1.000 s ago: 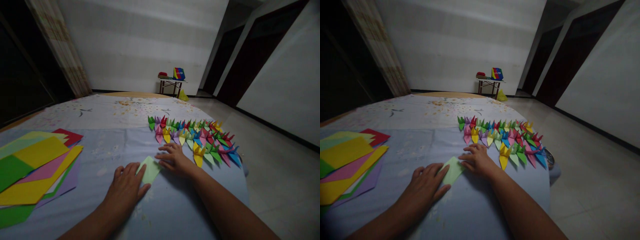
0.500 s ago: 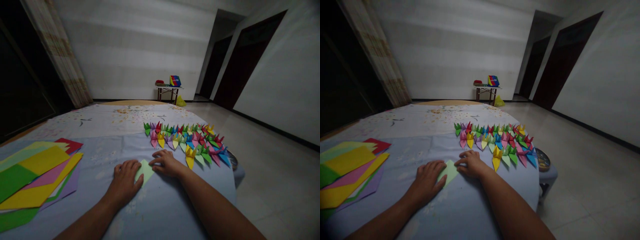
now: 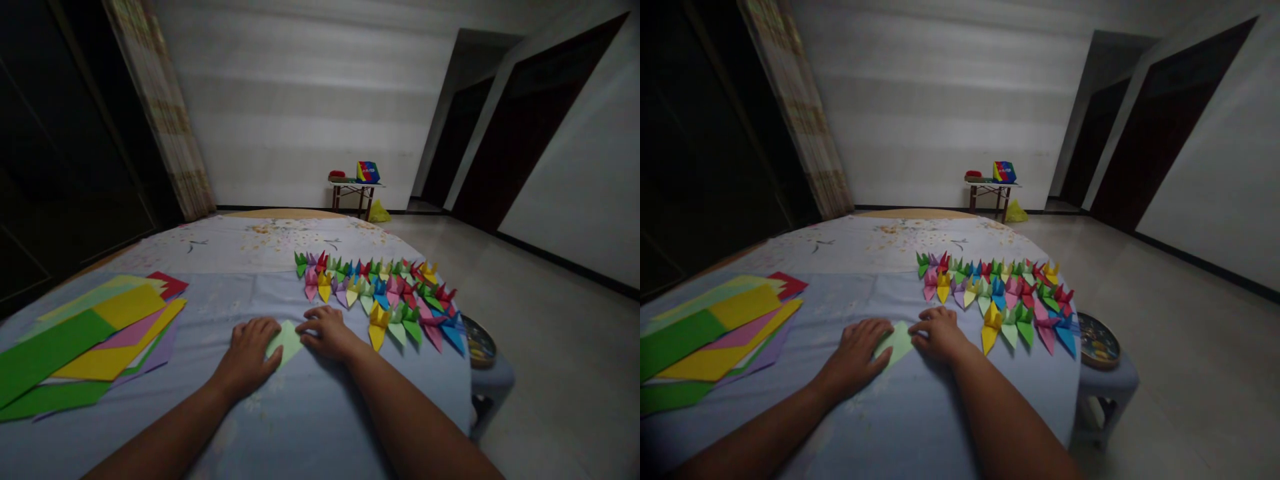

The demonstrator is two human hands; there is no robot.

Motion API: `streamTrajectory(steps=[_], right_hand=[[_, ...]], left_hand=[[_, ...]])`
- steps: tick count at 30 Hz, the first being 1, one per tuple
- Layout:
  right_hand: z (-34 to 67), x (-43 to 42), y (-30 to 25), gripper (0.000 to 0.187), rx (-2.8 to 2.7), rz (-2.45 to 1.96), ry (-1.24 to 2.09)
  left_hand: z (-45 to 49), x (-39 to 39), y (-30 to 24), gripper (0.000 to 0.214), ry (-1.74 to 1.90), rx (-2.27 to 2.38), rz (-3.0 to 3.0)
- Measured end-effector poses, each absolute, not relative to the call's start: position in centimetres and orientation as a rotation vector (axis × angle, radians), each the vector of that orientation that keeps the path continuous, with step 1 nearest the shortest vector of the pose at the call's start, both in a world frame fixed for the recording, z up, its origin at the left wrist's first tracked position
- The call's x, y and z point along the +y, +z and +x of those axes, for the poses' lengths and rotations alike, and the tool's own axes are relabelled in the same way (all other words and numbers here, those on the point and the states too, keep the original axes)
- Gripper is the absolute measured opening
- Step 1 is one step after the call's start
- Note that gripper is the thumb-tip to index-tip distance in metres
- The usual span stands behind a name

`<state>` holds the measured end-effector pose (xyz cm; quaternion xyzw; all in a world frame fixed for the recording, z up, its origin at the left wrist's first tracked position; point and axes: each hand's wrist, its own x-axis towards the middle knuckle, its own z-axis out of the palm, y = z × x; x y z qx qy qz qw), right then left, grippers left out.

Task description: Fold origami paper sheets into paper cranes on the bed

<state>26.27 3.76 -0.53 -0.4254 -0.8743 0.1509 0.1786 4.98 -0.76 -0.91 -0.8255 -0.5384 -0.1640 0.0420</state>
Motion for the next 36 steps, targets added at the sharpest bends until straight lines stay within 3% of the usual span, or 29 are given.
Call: streamTrajectory(steps=[36], right_hand=[[25.9, 3.4, -0.8, 0.024, -2.366, -1.188, 0.422]], left_hand=[[5.3, -1.9, 0.2, 0.032, -0.583, -1.769, -2.496]])
